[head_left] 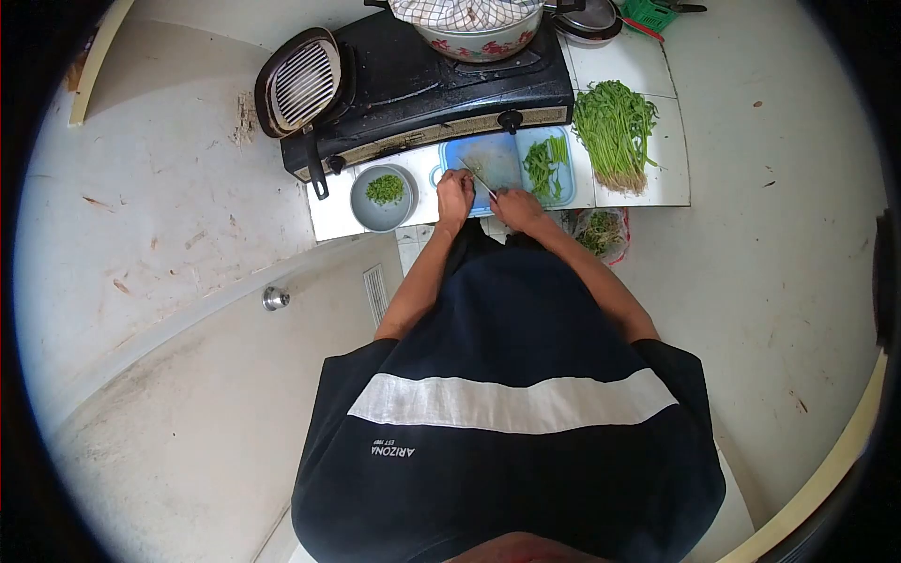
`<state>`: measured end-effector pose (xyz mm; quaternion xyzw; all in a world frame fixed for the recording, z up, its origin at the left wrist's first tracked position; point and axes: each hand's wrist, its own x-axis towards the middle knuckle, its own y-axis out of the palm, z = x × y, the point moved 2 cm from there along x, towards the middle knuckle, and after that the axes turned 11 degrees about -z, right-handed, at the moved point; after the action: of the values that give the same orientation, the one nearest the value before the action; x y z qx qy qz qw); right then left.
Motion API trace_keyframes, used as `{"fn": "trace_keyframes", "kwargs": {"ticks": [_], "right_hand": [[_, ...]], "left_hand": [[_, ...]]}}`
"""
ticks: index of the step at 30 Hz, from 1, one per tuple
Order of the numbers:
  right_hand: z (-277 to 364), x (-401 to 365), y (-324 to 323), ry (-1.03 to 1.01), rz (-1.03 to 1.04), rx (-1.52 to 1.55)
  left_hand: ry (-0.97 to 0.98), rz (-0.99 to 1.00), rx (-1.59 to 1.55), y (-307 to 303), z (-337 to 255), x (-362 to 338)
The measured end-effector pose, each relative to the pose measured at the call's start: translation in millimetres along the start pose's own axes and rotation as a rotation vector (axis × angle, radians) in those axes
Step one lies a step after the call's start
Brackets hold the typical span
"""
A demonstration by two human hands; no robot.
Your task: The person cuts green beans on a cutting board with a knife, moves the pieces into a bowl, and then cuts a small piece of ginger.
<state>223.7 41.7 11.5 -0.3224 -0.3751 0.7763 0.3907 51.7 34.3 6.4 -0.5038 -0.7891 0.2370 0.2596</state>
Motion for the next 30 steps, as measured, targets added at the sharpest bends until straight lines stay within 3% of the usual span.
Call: {"fn": "trace_keyframes", "kwargs": {"ticks": [23,25,30], "right_hand": [[3.5,-6.6,-7.2,-0.038,-0.003,0.036],[-1.6,-9.3,-5.2,-0.057,-0.009,0.036],[0.9,2.8,9.1,-0.017,-0.002,0.035]], "left_hand": [[-0.026,-0.014,-0.056,-0.9,3.7,3.3],[0.06,-0.055,-0.041,0.5,5.9,1.9],[0.046,-0.032,-0.044,1.3,6.4,-0.2]]}}
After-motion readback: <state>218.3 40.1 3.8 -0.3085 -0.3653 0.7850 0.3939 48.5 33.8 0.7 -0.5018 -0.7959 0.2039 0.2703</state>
